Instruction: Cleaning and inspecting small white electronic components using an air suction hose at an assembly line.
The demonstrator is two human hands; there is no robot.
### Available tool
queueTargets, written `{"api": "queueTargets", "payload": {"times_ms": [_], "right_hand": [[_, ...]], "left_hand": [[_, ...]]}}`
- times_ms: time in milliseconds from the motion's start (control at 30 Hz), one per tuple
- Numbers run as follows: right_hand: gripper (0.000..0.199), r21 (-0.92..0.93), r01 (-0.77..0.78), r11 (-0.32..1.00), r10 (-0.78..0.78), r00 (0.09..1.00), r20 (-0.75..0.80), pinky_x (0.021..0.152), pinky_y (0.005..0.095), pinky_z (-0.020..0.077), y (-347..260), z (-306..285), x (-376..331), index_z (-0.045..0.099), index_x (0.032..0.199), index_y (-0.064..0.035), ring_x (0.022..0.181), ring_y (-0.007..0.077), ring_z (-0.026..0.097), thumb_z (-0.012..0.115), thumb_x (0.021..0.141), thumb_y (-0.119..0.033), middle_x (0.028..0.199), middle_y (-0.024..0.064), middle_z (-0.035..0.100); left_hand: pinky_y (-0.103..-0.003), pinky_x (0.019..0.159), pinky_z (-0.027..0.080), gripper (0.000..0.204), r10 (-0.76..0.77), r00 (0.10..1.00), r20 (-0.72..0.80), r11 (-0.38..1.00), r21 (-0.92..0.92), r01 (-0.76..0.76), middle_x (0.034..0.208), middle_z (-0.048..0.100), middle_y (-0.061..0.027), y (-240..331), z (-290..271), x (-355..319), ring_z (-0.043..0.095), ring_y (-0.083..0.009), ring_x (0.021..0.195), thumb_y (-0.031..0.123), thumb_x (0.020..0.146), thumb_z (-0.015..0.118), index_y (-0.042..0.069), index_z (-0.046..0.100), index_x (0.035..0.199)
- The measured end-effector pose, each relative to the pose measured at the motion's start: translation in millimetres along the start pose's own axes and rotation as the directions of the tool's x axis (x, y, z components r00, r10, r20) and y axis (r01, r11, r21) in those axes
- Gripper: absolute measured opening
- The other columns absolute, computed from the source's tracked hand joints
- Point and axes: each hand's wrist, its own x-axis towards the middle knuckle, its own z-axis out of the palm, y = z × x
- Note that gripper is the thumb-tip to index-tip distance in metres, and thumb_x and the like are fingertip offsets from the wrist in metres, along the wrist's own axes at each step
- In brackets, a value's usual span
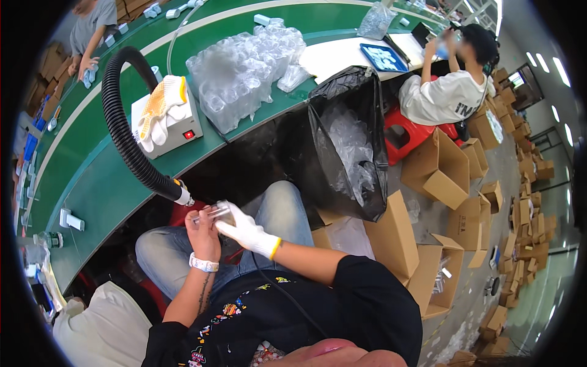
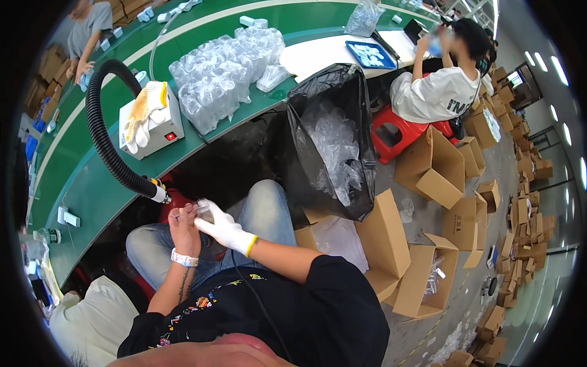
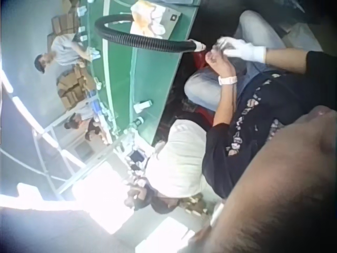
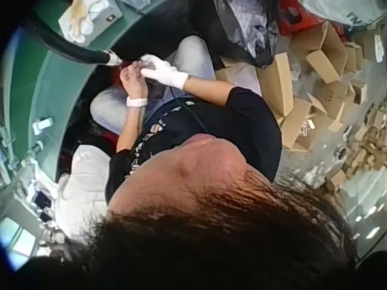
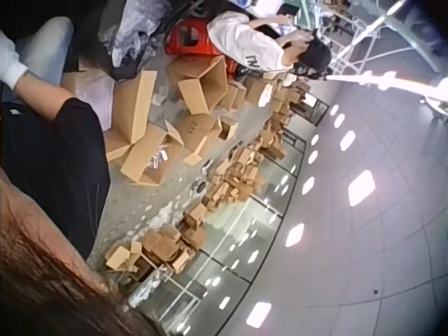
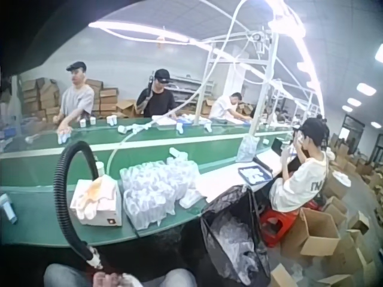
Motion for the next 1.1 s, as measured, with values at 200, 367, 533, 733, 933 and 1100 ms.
{"api": "queueTargets", "payload": {"times_ms": [200, 367, 533, 733, 933, 1100], "right_hand": [[0.057, -0.303, 0.108, 0.947, -0.079, 0.991, 0.106, 0.096, 0.0355, 0.0544, -48.8, 17.6, 35.4, 0.053, 0.140, -0.0077, 0.108, 0.0211, 0.069, 0.075, 0.089, -0.019, 0.119, 0.0135, 0.071], [0.057, -0.242, 0.136, 0.961, -0.087, 0.975, 0.204, 0.093, 0.0343, 0.0550, -44.1, 22.1, 44.0, 0.054, 0.139, -0.0075, 0.103, 0.0213, 0.070, 0.076, 0.087, -0.017, 0.116, 0.0123, 0.071], [0.059, -0.259, 0.100, 0.961, -0.070, 0.990, 0.126, 0.090, 0.0347, 0.0560, -52.4, 3.3, 48.6, 0.054, 0.138, -0.0072, 0.098, 0.0218, 0.071, 0.077, 0.085, -0.018, 0.111, 0.0128, 0.071], [0.063, -0.514, 0.034, 0.857, -0.020, 0.999, 0.033, 0.090, 0.0361, 0.0566, -47.0, -43.9, 39.4, 0.056, 0.136, -0.0073, 0.097, 0.0242, 0.072, 0.080, 0.080, -0.025, 0.109, 0.0139, 0.073], [0.052, -0.611, -0.209, 0.764, 0.046, 0.961, -0.271, 0.087, 0.0350, 0.0568, -15.6, -96.0, 32.8, 0.061, 0.120, -0.0059, 0.090, 0.0220, 0.073, 0.083, 0.077, -0.027, 0.093, 0.0099, 0.074], [0.054, -0.764, -0.292, 0.576, 0.042, 0.944, -0.328, 0.087, 0.0373, 0.0569, 11.7, -125.3, 24.9, 0.061, 0.122, -0.0062, 0.089, 0.0245, 0.073, 0.081, 0.077, -0.029, 0.094, 0.0109, 0.075]], "left_hand": [[-0.037, 0.092, 0.053, 0.044, -0.316, 0.948, 0.050, 0.942, -0.106, 0.319, 0.120, 0.067, -0.0044, 0.1, -32.9, -19.4, 0.065, -0.0198, 0.108, 0.049, 0.108, 0.048, 0.014, 0.053, 0.134], [-0.033, 0.081, 0.054, 0.050, -0.394, 0.903, 0.172, 0.919, 0.082, 0.386, 0.111, 0.070, -0.0046, -12.2, -62.8, -17.8, 0.067, -0.0171, 0.096, 0.054, 0.108, 0.045, 0.009, 0.061, 0.126], [-0.030, 0.073, 0.053, 0.045, -0.287, 0.950, 0.120, 0.828, 0.530, 0.183, 0.099, 0.071, -0.0036, 12.7, -70.7, -10.9, 0.065, -0.0140, 0.084, 0.047, 0.110, 0.045, 0.007, 0.068, 0.112], [-0.028, 0.073, 0.050, 0.031, 0.564, 0.800, 0.203, 0.566, 0.610, -0.554, 0.094, 0.068, -0.0063, 103.1, -70.3, 54.5, 0.060, -0.0121, 0.079, 0.023, 0.111, 0.046, 0.000, 0.065, 0.103], [-0.034, 0.098, 0.050, 0.030, 0.674, 0.704, 0.226, 0.227, 0.843, -0.488, 0.122, 0.069, -0.0126, 194.5, -57.0, 162.2, 0.066, -0.0244, 0.112, 0.021, 0.105, 0.059, 0.000, 0.065, 0.126], [-0.054, 0.113, 0.038, 0.048, 0.548, 0.748, 0.376, -0.332, 0.918, -0.218, 0.150, 0.052, -0.0136, 194.7, -75.3, 226.5, 0.048, -0.0368, 0.139, 0.033, 0.102, 0.059, 0.010, 0.054, 0.143]]}}
